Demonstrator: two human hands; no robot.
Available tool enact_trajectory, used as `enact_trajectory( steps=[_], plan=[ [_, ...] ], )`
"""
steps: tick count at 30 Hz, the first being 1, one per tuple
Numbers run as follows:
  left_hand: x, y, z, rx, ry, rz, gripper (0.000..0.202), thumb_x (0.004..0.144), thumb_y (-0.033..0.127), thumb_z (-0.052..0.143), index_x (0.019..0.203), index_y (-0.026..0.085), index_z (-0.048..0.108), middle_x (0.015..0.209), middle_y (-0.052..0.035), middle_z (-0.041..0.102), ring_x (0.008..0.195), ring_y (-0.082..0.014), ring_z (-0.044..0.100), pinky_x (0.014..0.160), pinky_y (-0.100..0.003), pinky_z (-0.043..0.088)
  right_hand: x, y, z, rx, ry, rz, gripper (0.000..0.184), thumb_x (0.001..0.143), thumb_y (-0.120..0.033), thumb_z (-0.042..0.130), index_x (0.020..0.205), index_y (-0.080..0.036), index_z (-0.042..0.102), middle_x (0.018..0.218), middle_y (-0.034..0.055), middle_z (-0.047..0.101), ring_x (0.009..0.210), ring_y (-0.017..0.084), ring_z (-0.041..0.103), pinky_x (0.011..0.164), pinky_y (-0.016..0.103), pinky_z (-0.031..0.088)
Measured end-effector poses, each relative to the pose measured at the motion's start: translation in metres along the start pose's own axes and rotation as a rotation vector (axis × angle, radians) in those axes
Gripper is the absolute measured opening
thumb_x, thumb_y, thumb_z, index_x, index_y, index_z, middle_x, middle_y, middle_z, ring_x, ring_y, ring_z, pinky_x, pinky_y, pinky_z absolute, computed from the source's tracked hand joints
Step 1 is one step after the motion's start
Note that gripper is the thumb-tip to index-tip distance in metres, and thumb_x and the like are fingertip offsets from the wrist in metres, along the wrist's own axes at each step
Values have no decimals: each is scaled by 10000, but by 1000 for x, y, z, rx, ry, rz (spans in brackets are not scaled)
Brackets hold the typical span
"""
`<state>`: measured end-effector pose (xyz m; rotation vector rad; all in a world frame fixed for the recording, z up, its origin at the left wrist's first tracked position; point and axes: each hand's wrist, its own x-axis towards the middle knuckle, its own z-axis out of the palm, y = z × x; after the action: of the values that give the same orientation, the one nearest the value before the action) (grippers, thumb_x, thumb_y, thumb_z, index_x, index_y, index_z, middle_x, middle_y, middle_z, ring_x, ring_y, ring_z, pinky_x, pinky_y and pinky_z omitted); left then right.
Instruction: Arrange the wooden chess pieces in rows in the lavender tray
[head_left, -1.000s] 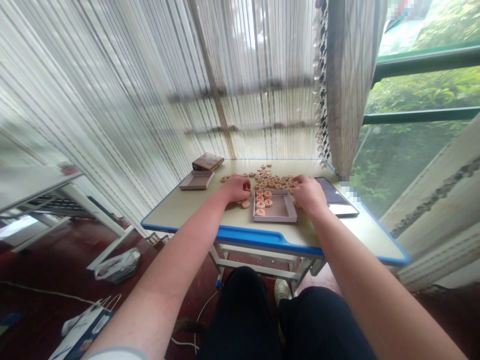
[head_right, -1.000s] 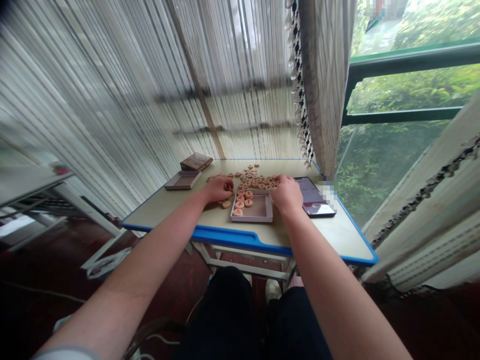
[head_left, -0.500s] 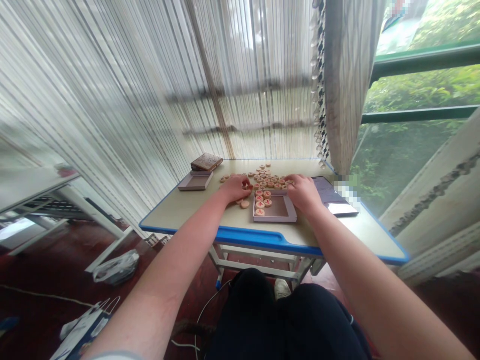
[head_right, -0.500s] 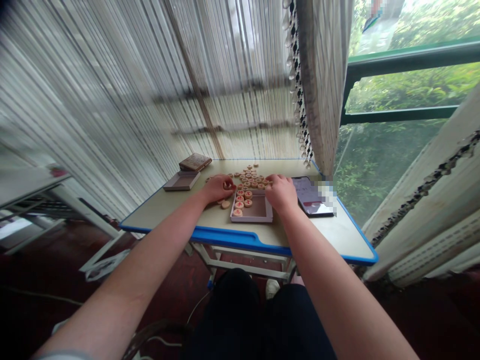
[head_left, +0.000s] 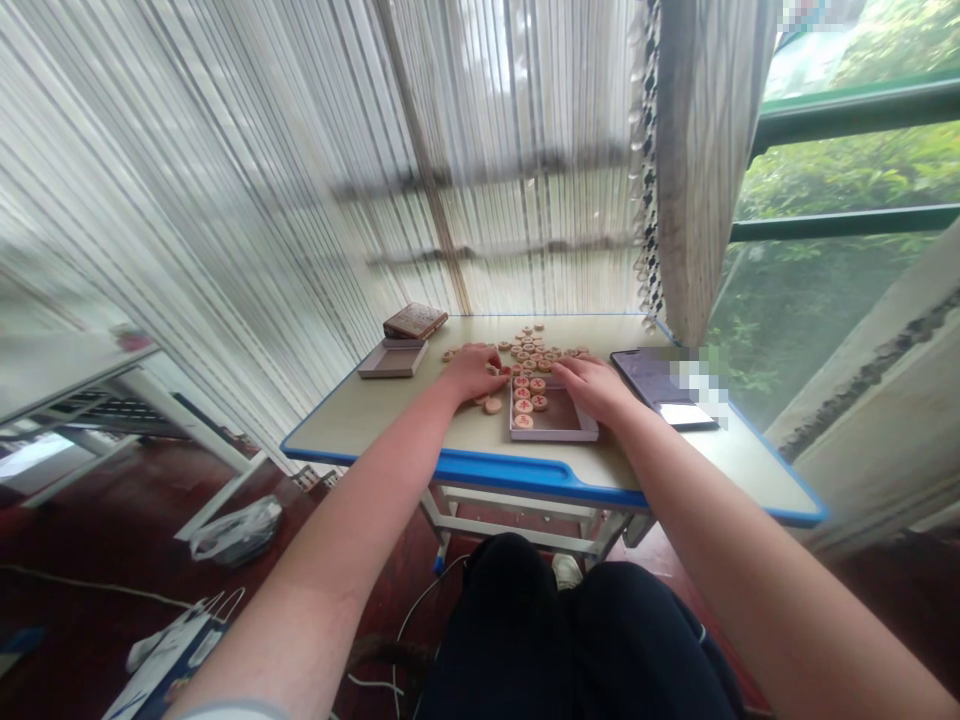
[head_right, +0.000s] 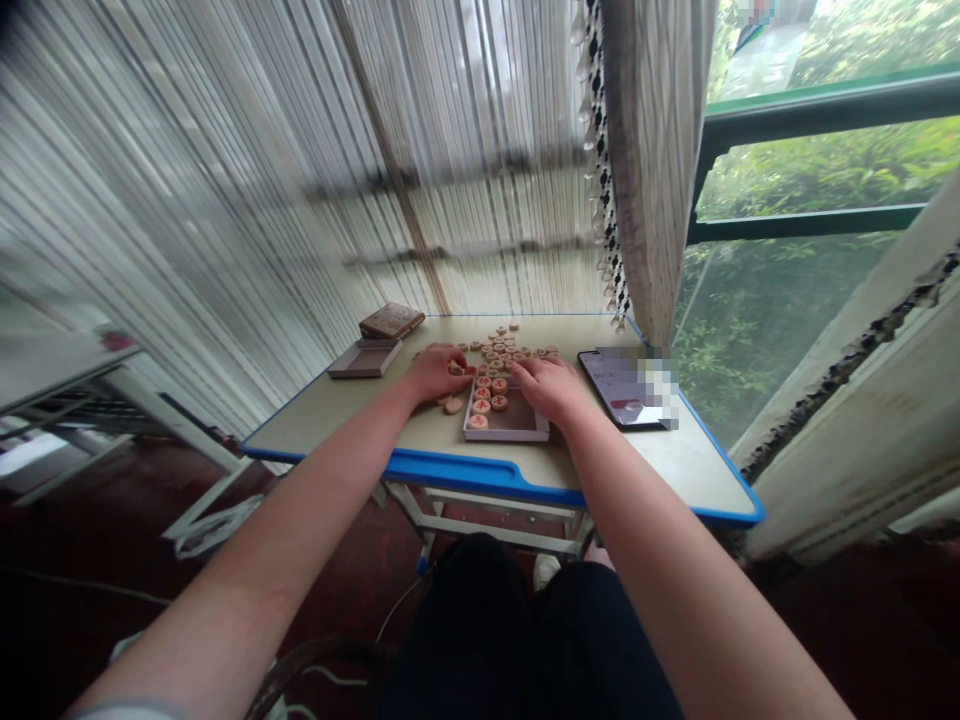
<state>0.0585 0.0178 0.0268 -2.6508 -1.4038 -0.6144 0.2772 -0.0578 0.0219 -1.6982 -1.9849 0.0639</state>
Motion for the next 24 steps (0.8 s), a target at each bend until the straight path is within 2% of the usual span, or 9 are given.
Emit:
enact_trajectory(
  steps=[7,10,13,15,24],
  plan=[
    [1,0,0,38,-20,-27,340,700,518,572,774,196,649,847,-58,607,881,-216,547,805,-322,429,4,5,2,-28,16,24,479,896,-462,258,1099,-232,626,1158,57,613,1103,239,489,921,350,349],
    [0,1,-1,33,-23,-47,364,697,525,575,834,200,665,881,-63,612,909,-225,543,823,-328,426,6,5,2,-66,31,19,484,904,-453,242,1067,-222,635,1141,58,621,1082,236,498,909,345,350],
    [-1,3,-3,12,-27,-26,352,726,506,553,890,223,683,919,-60,619,934,-225,537,844,-328,418,5,3,1,-105,62,-7,467,912,-418,239,1023,-209,641,1092,69,638,1033,223,519,882,333,354],
    [-1,4,-4,4,-36,1,320,738,485,547,862,230,696,915,-57,625,937,-222,536,848,-325,417,5,3,0,-114,68,-8,461,913,-406,240,1013,-203,642,1076,76,641,1011,217,528,872,328,354],
    [1,1,0,14,-28,-2,332,720,490,552,821,210,697,880,-62,633,903,-222,544,846,-332,421,9,7,7,-78,-8,-14,534,904,-491,223,1028,-216,664,1131,67,630,1110,235,486,924,345,344]
  ],
)
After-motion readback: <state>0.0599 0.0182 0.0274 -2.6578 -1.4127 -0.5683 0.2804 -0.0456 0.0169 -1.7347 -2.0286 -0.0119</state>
